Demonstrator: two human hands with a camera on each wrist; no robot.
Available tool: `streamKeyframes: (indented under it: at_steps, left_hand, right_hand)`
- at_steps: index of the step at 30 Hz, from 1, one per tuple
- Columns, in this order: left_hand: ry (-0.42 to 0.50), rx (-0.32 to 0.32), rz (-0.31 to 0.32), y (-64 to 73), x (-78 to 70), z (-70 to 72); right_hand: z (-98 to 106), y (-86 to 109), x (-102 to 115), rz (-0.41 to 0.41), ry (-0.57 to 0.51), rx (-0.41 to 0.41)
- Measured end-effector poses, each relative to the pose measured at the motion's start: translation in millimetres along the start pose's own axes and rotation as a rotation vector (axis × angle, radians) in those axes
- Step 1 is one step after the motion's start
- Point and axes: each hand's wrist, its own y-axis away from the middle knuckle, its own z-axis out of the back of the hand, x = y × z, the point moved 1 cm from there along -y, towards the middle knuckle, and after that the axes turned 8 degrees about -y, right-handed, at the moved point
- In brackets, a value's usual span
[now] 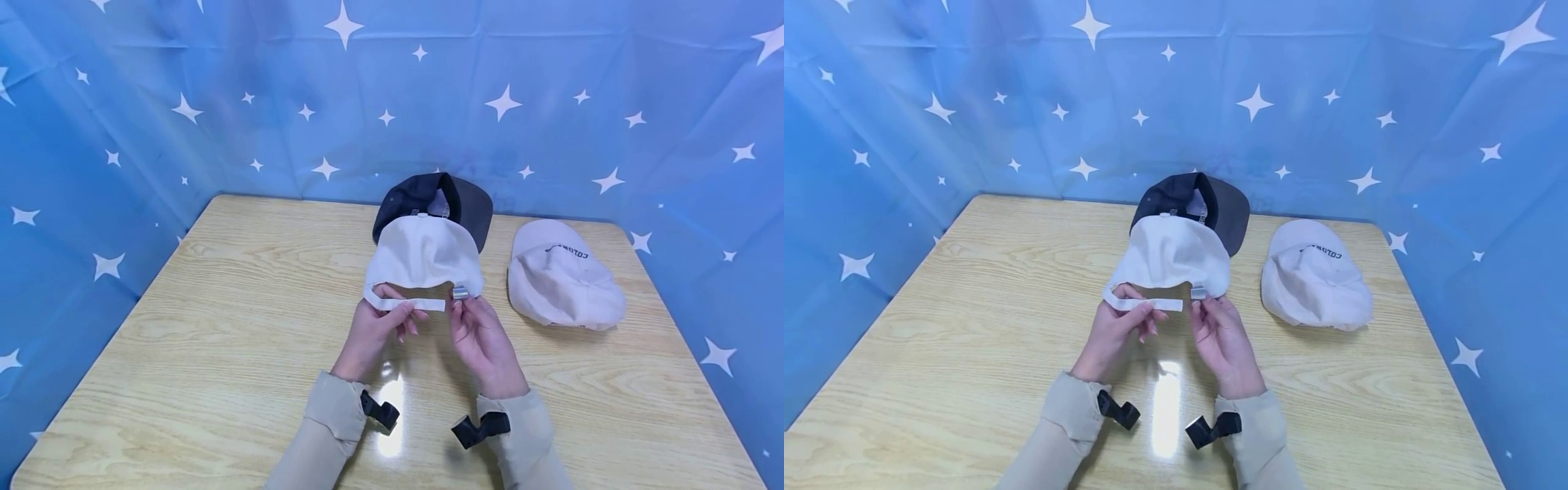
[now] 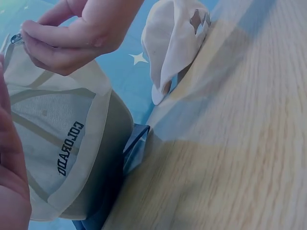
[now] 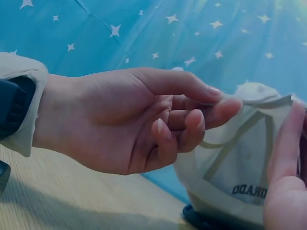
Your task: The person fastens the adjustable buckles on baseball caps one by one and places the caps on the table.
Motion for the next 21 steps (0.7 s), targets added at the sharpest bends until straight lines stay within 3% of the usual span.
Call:
streamKeyframes:
  at_steps: [4, 11, 21]
  left_hand:
    - [0.014, -0.035, -0.020, -0.2, -1.8, -0.4]
    - [-0.018, -0.073, -0.027, 0.8, -6.8, -1.9]
    - [-0.023, -0.101, -0.031, 1.3, -6.8, -1.6]
  right_hand:
    - [-3.3, 0.5, -2.5, 0.017, 0.041, -0.018]
    - [-5.8, -0.1, -5.2, -0.032, 0.077, 0.013]
    - [-5.4, -0.8, -7.0, -0.003, 0.140, -0.003]
